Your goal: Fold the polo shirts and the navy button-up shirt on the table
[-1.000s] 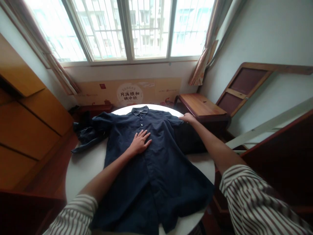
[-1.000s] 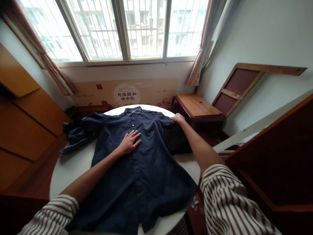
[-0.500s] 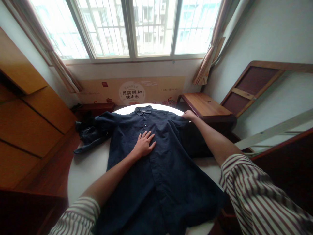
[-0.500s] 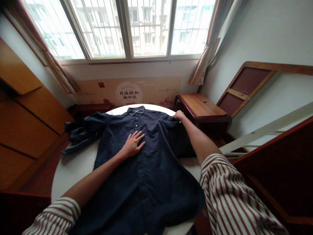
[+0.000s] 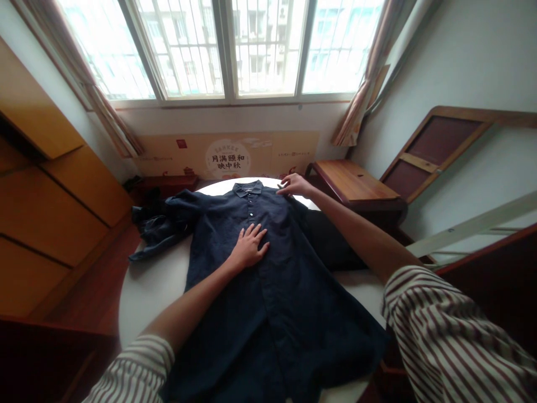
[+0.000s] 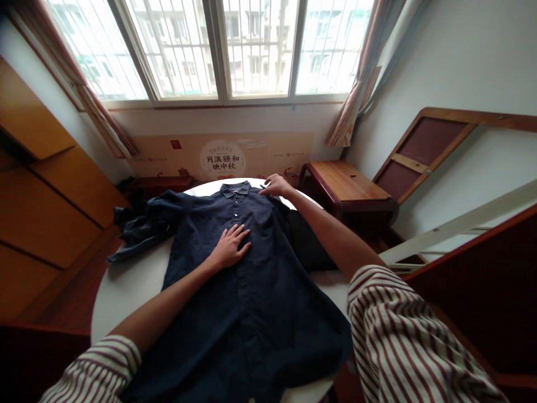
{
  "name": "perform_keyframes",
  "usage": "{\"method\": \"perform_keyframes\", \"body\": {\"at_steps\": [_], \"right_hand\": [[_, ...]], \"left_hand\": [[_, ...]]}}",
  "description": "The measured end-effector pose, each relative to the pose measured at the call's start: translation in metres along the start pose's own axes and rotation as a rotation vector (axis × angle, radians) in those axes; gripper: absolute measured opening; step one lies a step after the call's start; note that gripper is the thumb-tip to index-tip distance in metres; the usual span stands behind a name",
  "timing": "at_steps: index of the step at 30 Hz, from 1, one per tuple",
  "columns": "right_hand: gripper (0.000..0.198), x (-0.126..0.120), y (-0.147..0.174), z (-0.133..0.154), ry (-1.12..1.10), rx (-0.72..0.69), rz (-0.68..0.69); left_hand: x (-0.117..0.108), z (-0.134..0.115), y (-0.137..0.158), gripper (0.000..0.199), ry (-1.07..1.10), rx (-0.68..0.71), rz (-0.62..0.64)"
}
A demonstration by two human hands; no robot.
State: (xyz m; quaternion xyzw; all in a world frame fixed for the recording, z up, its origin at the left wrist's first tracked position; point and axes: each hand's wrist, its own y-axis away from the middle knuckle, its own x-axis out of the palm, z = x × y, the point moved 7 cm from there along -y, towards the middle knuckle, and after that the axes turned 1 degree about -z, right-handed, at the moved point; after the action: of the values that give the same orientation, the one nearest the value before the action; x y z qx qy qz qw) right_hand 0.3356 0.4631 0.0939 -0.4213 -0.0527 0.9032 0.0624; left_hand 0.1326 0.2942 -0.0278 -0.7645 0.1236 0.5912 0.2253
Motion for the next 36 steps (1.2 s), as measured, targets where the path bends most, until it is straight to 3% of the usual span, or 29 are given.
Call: {"method": "perform_keyframes", "body": {"at_steps": [2, 5, 10, 15, 20, 24, 27, 30, 32, 34, 36], "right_hand": [[0.028, 0.013, -0.001, 0.004, -0.056, -0.005, 0.046], [0.020, 0.019, -0.007, -0.011, -0.061, 0.068, 0.040], [0.036, 0.030, -0.016, -0.058, -0.007, 0.273, 0.034], [0.033, 0.047, -0.028, -0.073, -0.008, 0.277, 0.011], [0.032, 0.030, -0.036, -0.075, 0.036, 0.194, -0.144], [0.032, 0.015, -0.025, -0.070, 0.115, 0.177, -0.171], [0.029, 0.004, -0.002, -0.052, 0.170, 0.125, -0.146], [0.019, -0.007, 0.045, -0.037, 0.197, 0.037, -0.069], [0.017, -0.014, 0.091, -0.036, 0.204, -0.009, 0.041], [0.027, -0.018, 0.146, -0.043, 0.226, -0.077, 0.169], [0.032, -0.025, 0.201, -0.057, 0.315, -0.116, 0.201]], "left_hand": [[0.000, 0.000, 0.000, 0.057, 0.002, 0.002, -0.001], [-0.001, -0.001, 0.001, 0.057, 0.004, 0.000, -0.006], [-0.003, -0.002, 0.001, 0.056, 0.011, 0.009, -0.022], [-0.003, -0.003, 0.002, 0.056, 0.014, 0.011, -0.035], [-0.003, -0.002, 0.002, 0.056, 0.013, 0.010, -0.031], [-0.003, -0.002, 0.002, 0.056, 0.012, 0.010, -0.014], [-0.002, -0.001, 0.001, 0.056, 0.007, 0.002, -0.002], [-0.001, 0.000, 0.001, 0.056, 0.005, -0.002, -0.003], [0.000, 0.000, 0.001, 0.056, 0.006, -0.001, -0.009], [0.000, 0.000, 0.000, 0.056, 0.009, 0.000, -0.011], [0.000, 0.000, 0.000, 0.056, 0.011, -0.002, -0.008]]}}
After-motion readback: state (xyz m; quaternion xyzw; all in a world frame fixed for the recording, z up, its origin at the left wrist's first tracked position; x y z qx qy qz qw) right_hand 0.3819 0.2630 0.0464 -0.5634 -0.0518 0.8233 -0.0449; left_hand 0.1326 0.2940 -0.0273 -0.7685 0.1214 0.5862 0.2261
